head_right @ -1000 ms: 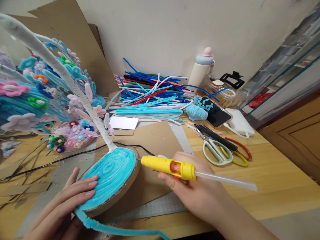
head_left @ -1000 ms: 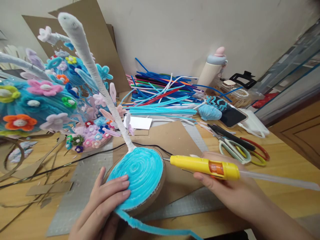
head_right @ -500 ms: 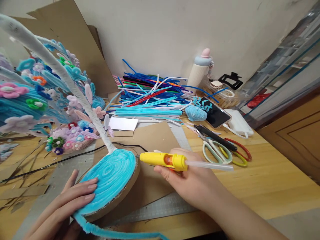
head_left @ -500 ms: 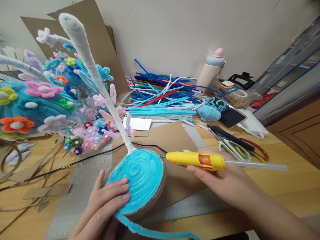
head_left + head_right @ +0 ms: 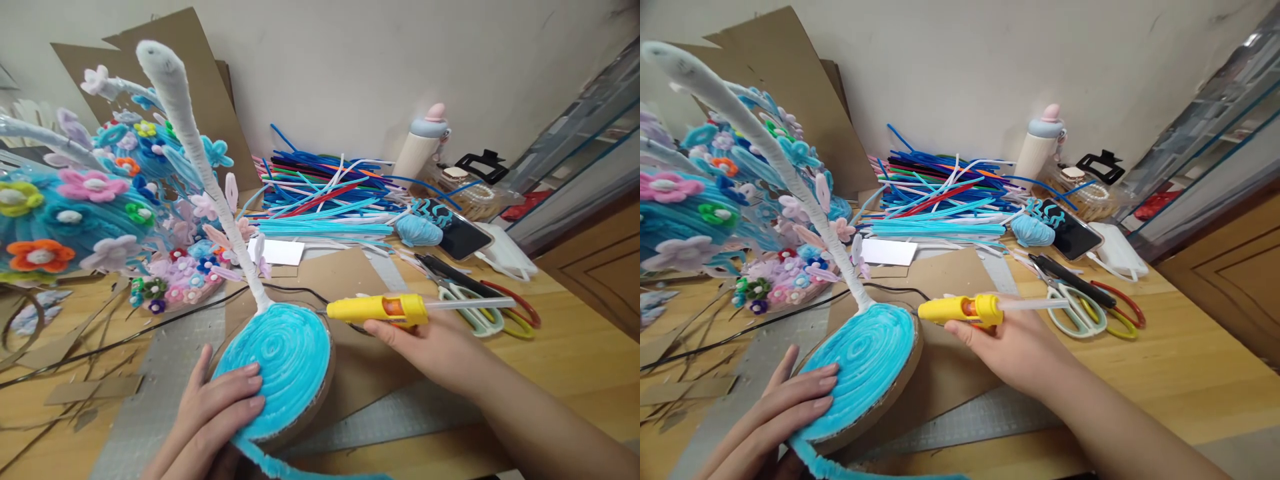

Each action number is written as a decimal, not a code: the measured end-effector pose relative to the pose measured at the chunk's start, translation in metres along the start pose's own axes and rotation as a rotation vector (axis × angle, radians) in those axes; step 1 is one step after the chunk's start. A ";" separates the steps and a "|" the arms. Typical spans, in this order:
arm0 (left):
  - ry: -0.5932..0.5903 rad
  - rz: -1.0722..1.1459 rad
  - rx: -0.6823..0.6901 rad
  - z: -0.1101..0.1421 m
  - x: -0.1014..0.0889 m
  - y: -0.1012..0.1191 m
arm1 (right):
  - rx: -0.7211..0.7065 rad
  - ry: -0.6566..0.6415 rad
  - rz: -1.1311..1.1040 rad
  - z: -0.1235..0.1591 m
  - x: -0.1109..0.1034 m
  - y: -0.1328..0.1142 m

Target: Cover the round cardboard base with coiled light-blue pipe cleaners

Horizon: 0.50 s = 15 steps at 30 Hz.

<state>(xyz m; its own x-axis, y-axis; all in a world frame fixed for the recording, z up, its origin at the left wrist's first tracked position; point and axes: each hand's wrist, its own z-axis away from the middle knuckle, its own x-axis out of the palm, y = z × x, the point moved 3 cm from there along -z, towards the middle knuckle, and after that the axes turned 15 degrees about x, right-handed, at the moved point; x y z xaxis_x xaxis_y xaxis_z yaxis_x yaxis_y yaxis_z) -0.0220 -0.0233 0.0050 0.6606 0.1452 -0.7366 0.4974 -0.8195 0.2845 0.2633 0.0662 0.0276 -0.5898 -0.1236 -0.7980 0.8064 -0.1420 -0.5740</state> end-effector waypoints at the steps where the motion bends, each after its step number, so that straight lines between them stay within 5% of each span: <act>1: 0.014 0.001 -0.006 -0.001 0.000 0.000 | 0.016 -0.018 0.008 -0.001 0.000 -0.001; 9: 0.178 0.005 -0.099 -0.004 0.007 0.007 | 0.046 -0.131 -0.001 -0.009 0.002 -0.008; 15: 0.189 -0.033 -0.113 -0.005 0.010 0.008 | 0.071 -0.164 -0.023 -0.017 0.010 0.001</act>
<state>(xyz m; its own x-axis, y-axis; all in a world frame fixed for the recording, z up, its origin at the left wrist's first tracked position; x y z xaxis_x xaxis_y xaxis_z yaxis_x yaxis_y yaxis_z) -0.0090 -0.0254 0.0033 0.7313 0.2808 -0.6216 0.5734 -0.7467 0.3372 0.2589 0.0812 0.0155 -0.6116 -0.2773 -0.7409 0.7911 -0.2148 -0.5727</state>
